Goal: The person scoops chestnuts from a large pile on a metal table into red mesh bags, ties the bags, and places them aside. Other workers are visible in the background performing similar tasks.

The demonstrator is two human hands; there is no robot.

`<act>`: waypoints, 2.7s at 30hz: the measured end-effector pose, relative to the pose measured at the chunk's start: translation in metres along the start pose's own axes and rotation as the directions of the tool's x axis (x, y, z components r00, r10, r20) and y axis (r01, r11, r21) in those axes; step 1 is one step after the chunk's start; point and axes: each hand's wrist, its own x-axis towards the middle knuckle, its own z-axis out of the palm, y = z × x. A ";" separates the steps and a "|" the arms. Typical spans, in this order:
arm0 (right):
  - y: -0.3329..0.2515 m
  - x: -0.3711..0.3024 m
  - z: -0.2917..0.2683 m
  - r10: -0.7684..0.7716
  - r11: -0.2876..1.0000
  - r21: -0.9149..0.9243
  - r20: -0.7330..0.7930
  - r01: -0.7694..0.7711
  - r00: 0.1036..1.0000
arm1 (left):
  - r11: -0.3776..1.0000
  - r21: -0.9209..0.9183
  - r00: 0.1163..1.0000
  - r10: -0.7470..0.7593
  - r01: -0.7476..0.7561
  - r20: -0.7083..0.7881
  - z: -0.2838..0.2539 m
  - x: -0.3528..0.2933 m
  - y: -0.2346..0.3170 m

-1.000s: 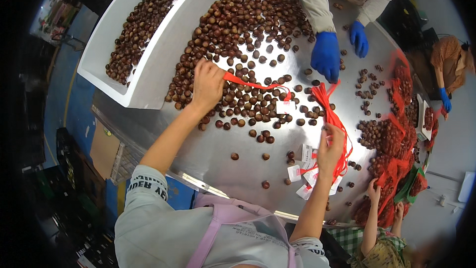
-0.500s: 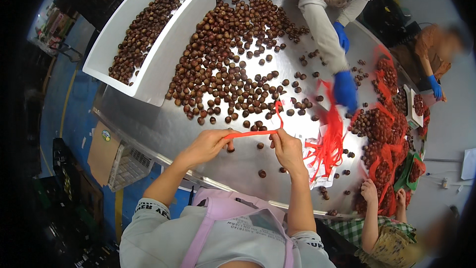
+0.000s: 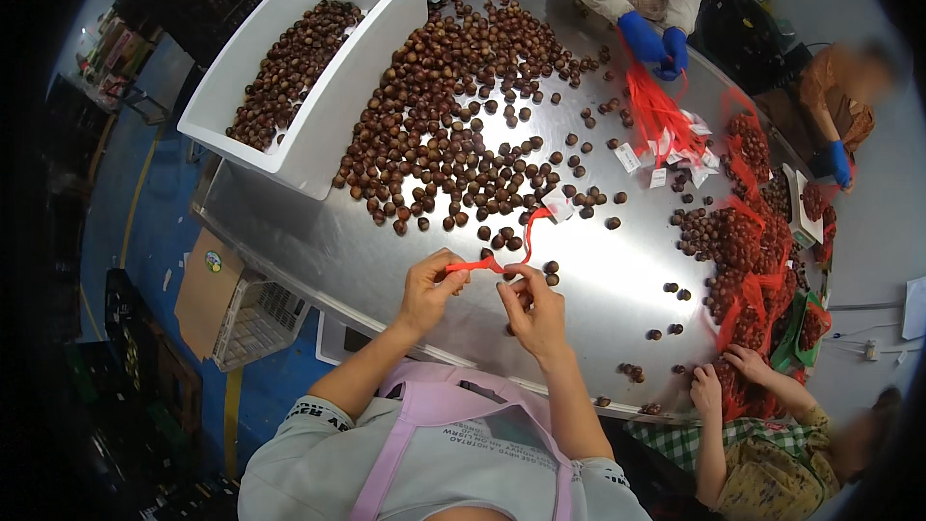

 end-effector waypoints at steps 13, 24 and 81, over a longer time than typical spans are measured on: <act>0.016 0.002 0.014 0.268 0.914 0.299 0.063 -0.274 0.961 | 0.755 0.532 0.922 0.281 -0.383 0.265 0.023 -0.011 -0.008; 0.014 0.000 0.005 0.239 0.865 0.439 0.070 -0.245 0.968 | 0.918 -0.130 0.899 -0.326 0.375 0.294 0.024 -0.006 -0.022; 0.017 0.003 0.000 0.276 0.940 0.043 0.481 -0.337 0.832 | 0.430 -0.759 0.817 -0.531 0.489 0.226 -0.013 0.009 -0.025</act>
